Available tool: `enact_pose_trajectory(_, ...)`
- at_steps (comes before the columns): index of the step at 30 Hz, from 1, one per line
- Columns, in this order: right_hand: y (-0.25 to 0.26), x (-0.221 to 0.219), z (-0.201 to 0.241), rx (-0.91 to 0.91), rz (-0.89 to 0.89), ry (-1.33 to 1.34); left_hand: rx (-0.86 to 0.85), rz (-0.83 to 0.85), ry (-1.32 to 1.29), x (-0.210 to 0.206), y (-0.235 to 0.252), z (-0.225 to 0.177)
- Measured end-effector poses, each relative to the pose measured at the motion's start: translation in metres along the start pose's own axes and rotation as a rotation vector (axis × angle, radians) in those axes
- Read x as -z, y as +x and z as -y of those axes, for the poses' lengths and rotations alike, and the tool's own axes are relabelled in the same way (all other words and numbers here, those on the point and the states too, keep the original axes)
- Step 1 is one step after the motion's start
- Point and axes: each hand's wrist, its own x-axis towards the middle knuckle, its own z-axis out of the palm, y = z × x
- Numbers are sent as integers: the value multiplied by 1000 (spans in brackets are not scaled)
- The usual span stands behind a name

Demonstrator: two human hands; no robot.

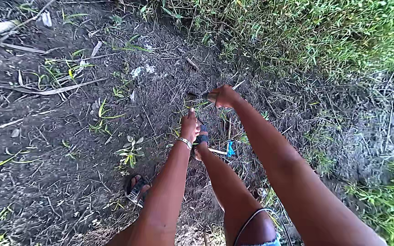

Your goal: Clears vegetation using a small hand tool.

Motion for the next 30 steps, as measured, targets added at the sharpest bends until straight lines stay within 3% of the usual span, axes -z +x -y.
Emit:
enact_pose_trajectory(3,-47,-22,9,138,-140,-93,-16,-13,7,10,-25,5)
enact_pose_trajectory(4,-80,-23,30,90,-103,-166,-21,3,16,18,-39,8)
enact_pose_trajectory(5,-107,-3,70,-193,234,-224,-30,17,17,27,-55,10)
enact_pose_trajectory(6,-114,-41,48,-32,-136,-183,-38,28,11,37,-72,12)
enact_pose_trajectory(7,-112,-58,31,46,-258,-149,-40,38,6,49,-90,13)
enact_pose_trajectory(11,-140,-52,31,-93,-153,-128,-54,76,-42,100,-154,19)
enact_pose_trajectory(15,-115,-92,40,-216,-223,31,-130,74,-191,123,-195,15)
enact_pose_trajectory(18,-91,-121,44,-128,-173,97,-185,102,-321,126,-228,5)
enact_pose_trajectory(21,-118,-104,58,-86,-92,-35,-184,143,-505,137,-267,5)
enact_pose_trajectory(24,-161,-65,80,-9,-123,-200,-217,228,-726,161,-300,11)
enact_pose_trajectory(27,-212,-38,133,45,-166,-353,-262,296,-910,189,-311,22)
enact_pose_trajectory(30,-250,-27,202,180,-219,-421,-312,217,-996,207,-300,30)
